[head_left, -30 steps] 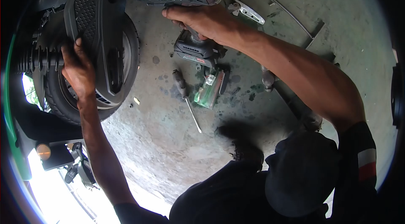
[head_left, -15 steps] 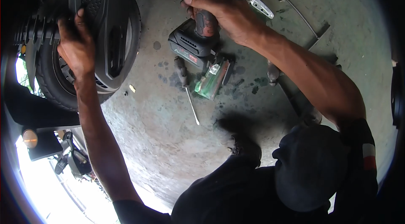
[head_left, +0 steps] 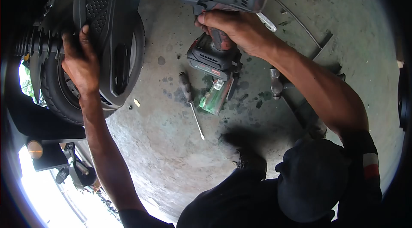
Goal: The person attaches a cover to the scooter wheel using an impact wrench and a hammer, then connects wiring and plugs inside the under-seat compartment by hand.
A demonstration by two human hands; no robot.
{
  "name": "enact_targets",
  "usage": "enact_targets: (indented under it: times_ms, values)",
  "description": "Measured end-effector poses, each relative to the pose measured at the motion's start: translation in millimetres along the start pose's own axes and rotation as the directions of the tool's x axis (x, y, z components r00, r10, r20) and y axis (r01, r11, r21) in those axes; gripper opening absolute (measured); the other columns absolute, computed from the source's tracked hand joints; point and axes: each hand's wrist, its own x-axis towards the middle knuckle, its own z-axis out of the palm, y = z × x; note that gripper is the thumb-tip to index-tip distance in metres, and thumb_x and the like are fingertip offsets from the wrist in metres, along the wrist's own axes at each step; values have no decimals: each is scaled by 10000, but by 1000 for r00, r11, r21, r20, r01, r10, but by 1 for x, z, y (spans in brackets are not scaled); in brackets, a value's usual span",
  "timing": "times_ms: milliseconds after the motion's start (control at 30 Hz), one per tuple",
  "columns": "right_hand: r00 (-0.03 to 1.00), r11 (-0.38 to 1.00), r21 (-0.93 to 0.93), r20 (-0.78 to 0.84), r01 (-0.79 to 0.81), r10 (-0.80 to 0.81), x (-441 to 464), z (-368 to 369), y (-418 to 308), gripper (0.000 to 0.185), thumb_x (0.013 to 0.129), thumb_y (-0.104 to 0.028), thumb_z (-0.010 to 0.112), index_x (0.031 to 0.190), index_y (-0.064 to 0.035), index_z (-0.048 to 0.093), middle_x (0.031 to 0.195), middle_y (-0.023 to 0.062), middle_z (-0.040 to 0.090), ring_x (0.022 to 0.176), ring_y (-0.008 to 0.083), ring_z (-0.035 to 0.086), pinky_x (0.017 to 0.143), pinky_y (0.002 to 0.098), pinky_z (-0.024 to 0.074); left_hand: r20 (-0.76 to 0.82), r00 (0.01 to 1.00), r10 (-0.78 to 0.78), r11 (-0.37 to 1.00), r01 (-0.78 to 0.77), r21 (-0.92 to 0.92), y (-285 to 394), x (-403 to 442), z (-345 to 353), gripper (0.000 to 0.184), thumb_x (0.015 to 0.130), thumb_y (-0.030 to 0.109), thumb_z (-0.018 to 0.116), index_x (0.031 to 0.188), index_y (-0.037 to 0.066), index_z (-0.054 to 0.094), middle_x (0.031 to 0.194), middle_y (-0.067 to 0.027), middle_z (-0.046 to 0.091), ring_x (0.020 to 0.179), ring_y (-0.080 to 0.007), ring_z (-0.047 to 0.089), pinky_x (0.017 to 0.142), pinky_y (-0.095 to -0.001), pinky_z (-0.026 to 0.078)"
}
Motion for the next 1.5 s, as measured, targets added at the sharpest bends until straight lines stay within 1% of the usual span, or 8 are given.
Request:
enact_targets:
  times_ms: [67, 300, 367, 500, 567, 1133, 1367, 1500]
  values:
    - [993, 990, -90, 52, 111, -107, 9, 2, 3, 219, 886, -225, 640, 917, -15, 690, 743, 28, 645, 599, 83, 574, 516, 234, 442, 39, 999, -25, 998, 22, 63, 1, 1, -2, 655, 958, 442, 595, 1262, -135, 527, 958, -354, 652, 954, -432, 676, 765, -447, 536]
    - [995, 965, 249, 40, 78, -91, 32, 11, 18, 151, 833, -165, 633, 842, -14, 639, 729, 41, 599, 429, 95, 504, 328, 256, 427, 57, 997, -53, 999, 52, 18, 1, 1, -2, 669, 955, 457, 593, 1293, -116, 518, 1001, -358, 648, 995, -422, 671, 808, -449, 530]
    - [994, 957, 286, 108, -44, 14, 32, 4, 16, 221, 881, -163, 604, 1040, -29, 680, 855, 40, 653, 788, 116, 613, 694, 282, 522, 62, 997, -56, 998, 54, 35, 1, 2, -2, 676, 957, 469, 583, 1301, -109, 514, 994, -353, 654, 996, -428, 669, 818, -448, 527]
    - [981, 986, 130, 176, -105, 81, 30, -5, 1, 223, 865, -174, 617, 1029, -38, 681, 842, 48, 651, 753, 111, 604, 663, 278, 514, 124, 981, -149, 989, 145, 41, 6, 3, -4, 680, 961, 484, 563, 1298, -106, 522, 1161, -341, 614, 1135, -432, 604, 936, -442, 489]
    - [987, 983, 172, 158, -67, 39, 33, 0, 7, 223, 861, -175, 618, 1024, -36, 681, 836, 45, 651, 737, 108, 600, 650, 273, 513, 37, 999, -27, 999, 26, 27, 0, 2, -1, 697, 953, 491, 577, 1296, -112, 517, 981, -358, 653, 986, -430, 672, 808, -447, 530]
    - [985, 992, 101, 158, -80, 63, 37, -10, 3, 313, 859, -196, 610, 1102, -10, 670, 835, 47, 656, 713, 92, 608, 466, 223, 459, 54, 997, -57, 998, 57, 12, 0, 0, -1, 647, 962, 466, 572, 1258, -109, 533, 917, -350, 653, 946, -474, 652, 760, -472, 521]
    - [975, 975, 219, 223, -35, -15, -3, -34, 5, 415, 849, -193, 588, 1207, 16, 611, 896, 65, 665, 756, 108, 618, 490, 240, 485, 50, 998, -30, 999, 29, 17, 0, 1, -2, 528, 964, 428, 579, 1180, -53, 581, 880, -327, 651, 882, -489, 639, 710, -499, 516]
    - [997, 995, 84, 56, -59, 54, -62, -68, 2, 339, 834, -143, 657, 1153, -28, 658, 855, 63, 663, 709, 128, 636, 567, 260, 508, 63, 998, 8, 994, -1, -113, 10, -4, -8, 491, 952, 336, 617, 1268, -30, 528, 1060, -333, 626, 982, -470, 633, 799, -478, 507]
